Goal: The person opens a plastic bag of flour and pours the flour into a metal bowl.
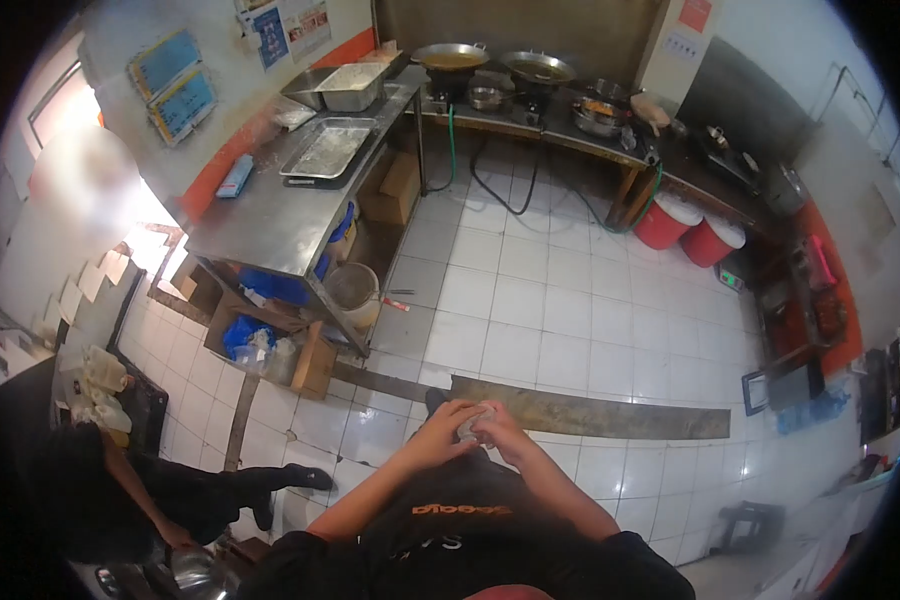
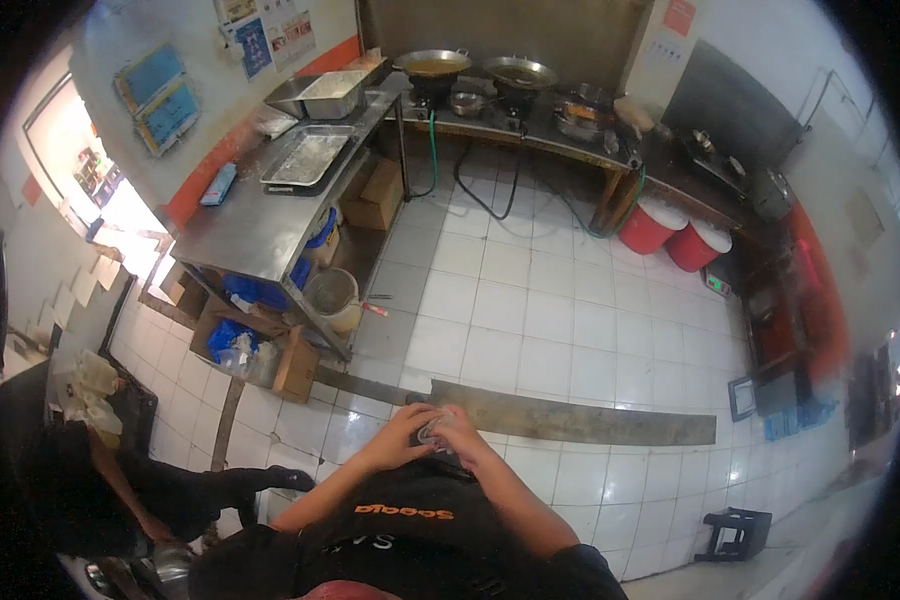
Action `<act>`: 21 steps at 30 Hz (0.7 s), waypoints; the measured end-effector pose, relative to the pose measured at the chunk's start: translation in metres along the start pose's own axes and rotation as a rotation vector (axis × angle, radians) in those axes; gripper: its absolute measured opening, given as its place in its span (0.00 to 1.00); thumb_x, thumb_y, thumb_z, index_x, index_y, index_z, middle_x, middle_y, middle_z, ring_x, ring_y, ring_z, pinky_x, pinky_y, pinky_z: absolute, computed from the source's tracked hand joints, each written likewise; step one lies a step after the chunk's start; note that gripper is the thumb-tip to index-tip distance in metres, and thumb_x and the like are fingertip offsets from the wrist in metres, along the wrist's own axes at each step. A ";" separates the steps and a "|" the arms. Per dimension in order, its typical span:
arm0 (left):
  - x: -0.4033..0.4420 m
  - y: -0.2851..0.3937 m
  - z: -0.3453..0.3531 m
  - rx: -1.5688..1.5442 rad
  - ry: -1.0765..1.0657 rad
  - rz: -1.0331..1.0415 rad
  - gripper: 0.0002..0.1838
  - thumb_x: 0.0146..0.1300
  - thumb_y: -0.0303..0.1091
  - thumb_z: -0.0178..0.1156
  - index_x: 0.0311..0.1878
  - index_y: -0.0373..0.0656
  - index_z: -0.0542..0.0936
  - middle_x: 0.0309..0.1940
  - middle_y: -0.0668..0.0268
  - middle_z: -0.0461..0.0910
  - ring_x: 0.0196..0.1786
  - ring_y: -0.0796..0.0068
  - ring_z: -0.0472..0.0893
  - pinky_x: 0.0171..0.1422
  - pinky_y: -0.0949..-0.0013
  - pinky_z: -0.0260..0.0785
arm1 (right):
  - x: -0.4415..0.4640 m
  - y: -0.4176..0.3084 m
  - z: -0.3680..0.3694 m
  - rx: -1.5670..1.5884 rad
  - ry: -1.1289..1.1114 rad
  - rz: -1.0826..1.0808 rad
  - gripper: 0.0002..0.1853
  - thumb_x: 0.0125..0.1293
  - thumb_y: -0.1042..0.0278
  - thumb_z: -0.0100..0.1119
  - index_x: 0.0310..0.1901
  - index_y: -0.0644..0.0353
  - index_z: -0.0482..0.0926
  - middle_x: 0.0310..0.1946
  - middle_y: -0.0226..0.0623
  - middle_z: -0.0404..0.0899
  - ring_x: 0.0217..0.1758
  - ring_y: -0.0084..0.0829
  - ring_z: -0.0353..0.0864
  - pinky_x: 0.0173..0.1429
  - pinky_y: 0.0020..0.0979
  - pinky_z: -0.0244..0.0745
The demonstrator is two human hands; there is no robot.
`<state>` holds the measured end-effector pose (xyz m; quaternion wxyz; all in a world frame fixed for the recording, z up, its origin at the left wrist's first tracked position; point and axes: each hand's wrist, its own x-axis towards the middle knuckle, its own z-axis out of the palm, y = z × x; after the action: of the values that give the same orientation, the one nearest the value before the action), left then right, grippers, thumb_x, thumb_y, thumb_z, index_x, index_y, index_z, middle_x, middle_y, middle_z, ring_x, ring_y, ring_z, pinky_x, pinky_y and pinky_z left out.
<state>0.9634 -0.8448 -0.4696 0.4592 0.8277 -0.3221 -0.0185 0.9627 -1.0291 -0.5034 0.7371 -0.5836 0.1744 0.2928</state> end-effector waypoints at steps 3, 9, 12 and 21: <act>0.055 -0.058 -0.006 -0.058 0.033 -0.056 0.25 0.51 0.26 0.68 0.55 0.42 0.76 0.46 0.57 0.75 0.49 0.59 0.76 0.49 0.61 0.71 | 0.061 -0.032 -0.004 -0.018 -0.074 0.023 0.36 0.55 0.70 0.58 0.66 0.57 0.56 0.51 0.41 0.67 0.50 0.30 0.73 0.50 0.33 0.70; 0.178 -0.185 -0.068 -0.084 0.015 -0.248 0.10 0.53 0.27 0.66 0.38 0.38 0.78 0.32 0.57 0.77 0.35 0.60 0.80 0.39 0.64 0.72 | 0.181 -0.141 -0.010 0.009 -0.149 0.054 0.33 0.60 0.69 0.60 0.67 0.57 0.59 0.59 0.40 0.69 0.58 0.34 0.73 0.61 0.33 0.69; 0.229 -0.226 -0.127 0.017 0.096 -0.312 0.10 0.50 0.28 0.64 0.36 0.36 0.78 0.33 0.56 0.77 0.36 0.57 0.78 0.40 0.62 0.72 | 0.236 -0.190 -0.016 -0.265 0.039 -0.101 0.29 0.63 0.69 0.59 0.66 0.59 0.64 0.62 0.40 0.69 0.61 0.33 0.72 0.65 0.33 0.66; 0.288 -0.363 -0.235 0.150 0.145 -0.561 0.08 0.50 0.16 0.51 0.34 0.37 0.72 0.35 0.63 0.74 0.36 0.73 0.74 0.44 0.74 0.66 | 0.383 -0.272 -0.116 0.020 0.215 -0.052 0.22 0.64 0.68 0.58 0.59 0.64 0.73 0.58 0.39 0.76 0.58 0.30 0.75 0.61 0.29 0.68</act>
<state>1.4553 -0.6926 -0.5378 0.3955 0.9152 -0.0478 -0.0616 1.4392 -1.0938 -0.5567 0.7272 -0.6087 0.2399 0.2076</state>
